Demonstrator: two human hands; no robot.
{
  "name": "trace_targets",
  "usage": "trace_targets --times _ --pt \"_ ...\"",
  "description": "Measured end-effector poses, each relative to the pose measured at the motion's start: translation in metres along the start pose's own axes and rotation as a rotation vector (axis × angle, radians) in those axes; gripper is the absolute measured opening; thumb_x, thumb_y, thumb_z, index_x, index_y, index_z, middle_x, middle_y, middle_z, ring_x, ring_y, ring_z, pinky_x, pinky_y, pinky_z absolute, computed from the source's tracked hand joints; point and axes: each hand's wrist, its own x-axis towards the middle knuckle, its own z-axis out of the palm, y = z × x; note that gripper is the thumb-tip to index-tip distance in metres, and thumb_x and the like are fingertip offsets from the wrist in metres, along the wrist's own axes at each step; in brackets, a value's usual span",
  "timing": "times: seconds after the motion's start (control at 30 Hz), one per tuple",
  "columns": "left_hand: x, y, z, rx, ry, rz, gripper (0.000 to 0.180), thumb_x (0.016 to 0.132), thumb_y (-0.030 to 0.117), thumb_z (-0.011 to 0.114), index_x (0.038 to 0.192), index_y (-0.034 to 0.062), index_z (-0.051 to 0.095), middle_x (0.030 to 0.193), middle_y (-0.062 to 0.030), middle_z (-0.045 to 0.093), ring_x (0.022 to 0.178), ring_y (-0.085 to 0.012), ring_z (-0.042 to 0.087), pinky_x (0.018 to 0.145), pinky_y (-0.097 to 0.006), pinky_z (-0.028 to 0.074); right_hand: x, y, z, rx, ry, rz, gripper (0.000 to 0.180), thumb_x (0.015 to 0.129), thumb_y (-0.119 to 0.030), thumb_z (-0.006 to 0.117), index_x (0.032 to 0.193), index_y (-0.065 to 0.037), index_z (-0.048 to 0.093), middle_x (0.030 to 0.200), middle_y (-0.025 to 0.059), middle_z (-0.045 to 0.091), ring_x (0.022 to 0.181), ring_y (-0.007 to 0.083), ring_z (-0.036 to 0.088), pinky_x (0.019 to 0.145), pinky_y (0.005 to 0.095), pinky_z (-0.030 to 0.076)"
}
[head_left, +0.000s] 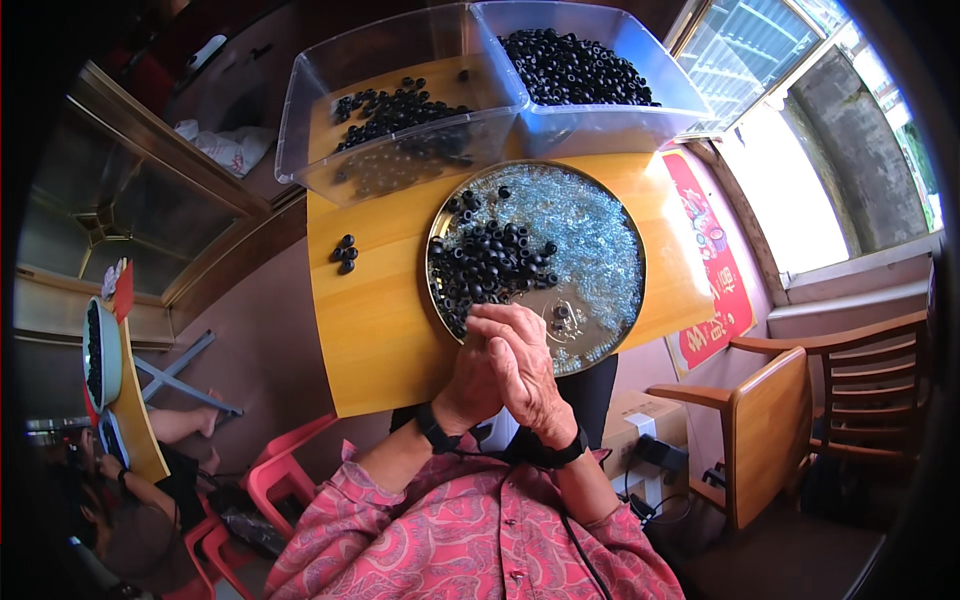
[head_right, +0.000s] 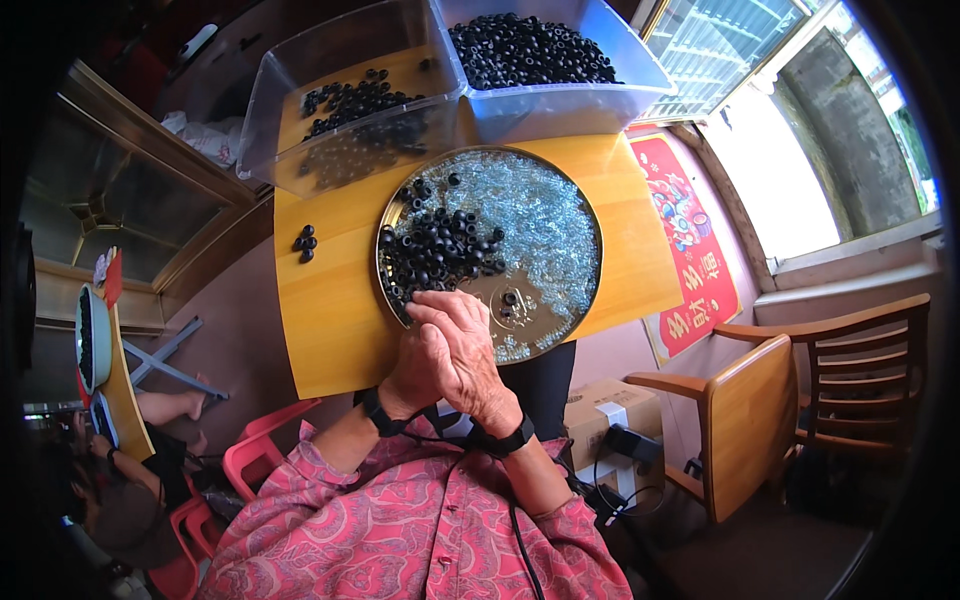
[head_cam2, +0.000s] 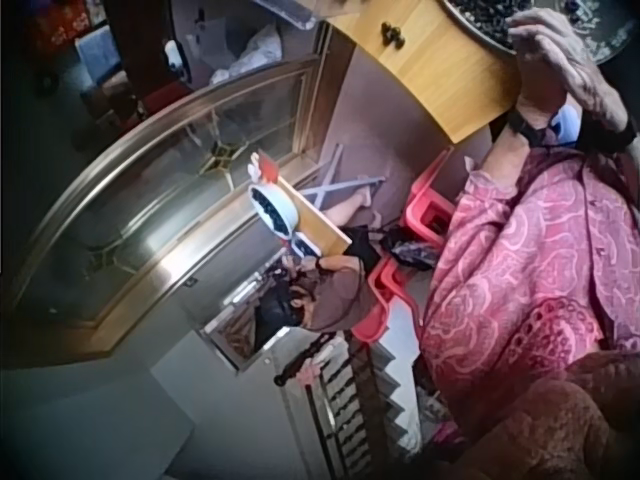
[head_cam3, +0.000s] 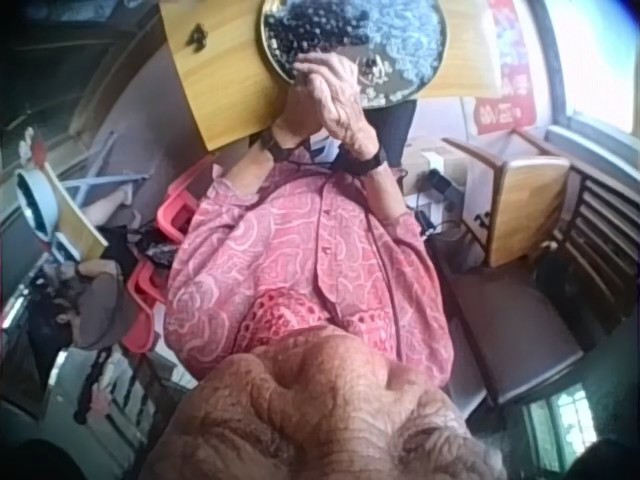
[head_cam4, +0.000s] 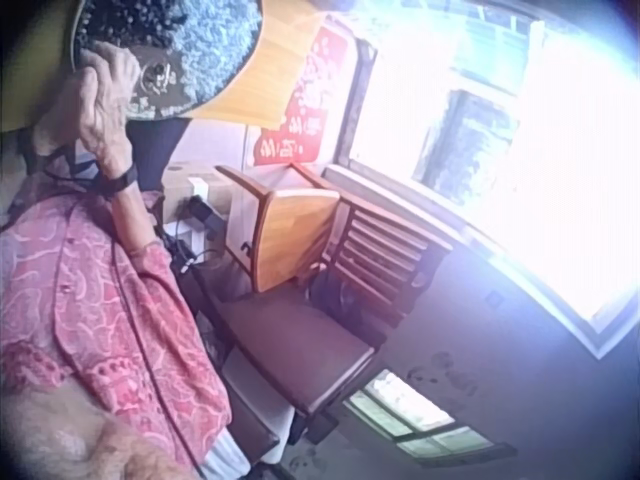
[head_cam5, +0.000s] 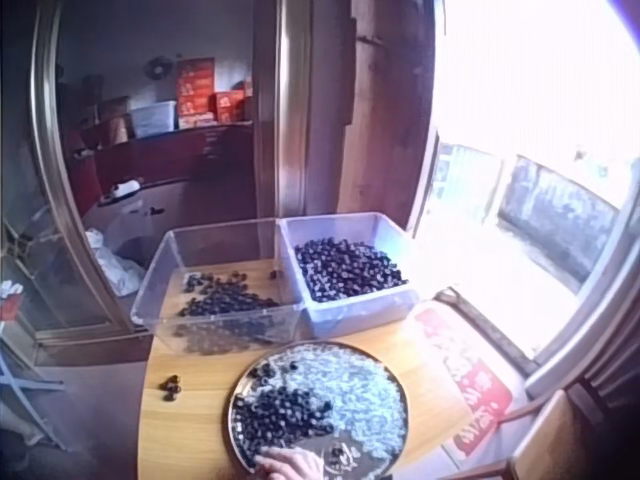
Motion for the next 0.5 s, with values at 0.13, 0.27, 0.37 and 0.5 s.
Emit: trace_targets --times 0.13,0.27,0.37,0.5 --pt "-0.004 0.001 0.006 -0.17 -0.022 -0.128 0.024 0.091 0.014 0.064 0.11 0.0015 0.058 0.106 -0.0129 0.062 0.099 -0.0274 0.064 0.08 -0.036 0.053 -0.002 0.005 0.006 0.038 -0.034 0.004 0.028 0.1 -0.021 0.04 0.102 -0.005 0.062 0.113 0.0132 0.06 0.107 0.0313 0.054 0.1 0.0432 0.035" --pt "0.0 0.023 0.012 -0.397 0.102 -0.221 0.02 0.095 0.014 0.053 0.111 0.0025 0.055 0.106 -0.0098 0.058 0.101 -0.0224 0.059 0.085 -0.032 0.049 -0.002 0.008 0.009 0.075 -0.012 0.026 0.026 0.099 -0.02 0.039 0.099 -0.004 0.061 0.11 0.0126 0.06 0.105 0.0311 0.054 0.098 0.0433 0.036" --pt "0.008 0.04 0.016 -0.567 0.197 -0.289 0.019 0.099 0.015 0.045 0.112 0.0032 0.053 0.107 -0.0075 0.055 0.103 -0.0186 0.056 0.089 -0.028 0.046 -0.001 0.009 0.009 0.06 -0.009 0.027 0.026 0.099 -0.019 0.039 0.098 -0.005 0.061 0.109 0.0125 0.06 0.103 0.0313 0.054 0.097 0.0429 0.036" --pt "0.019 0.061 0.02 -0.796 0.322 -0.372 0.021 0.104 0.015 0.035 0.114 0.0042 0.05 0.107 -0.0043 0.051 0.105 -0.0136 0.051 0.094 -0.024 0.042 0.0 0.009 0.01 0.059 0.005 0.049 0.026 0.098 -0.019 0.039 0.096 -0.004 0.061 0.107 0.0131 0.06 0.1 0.0316 0.054 0.094 0.0428 0.037"
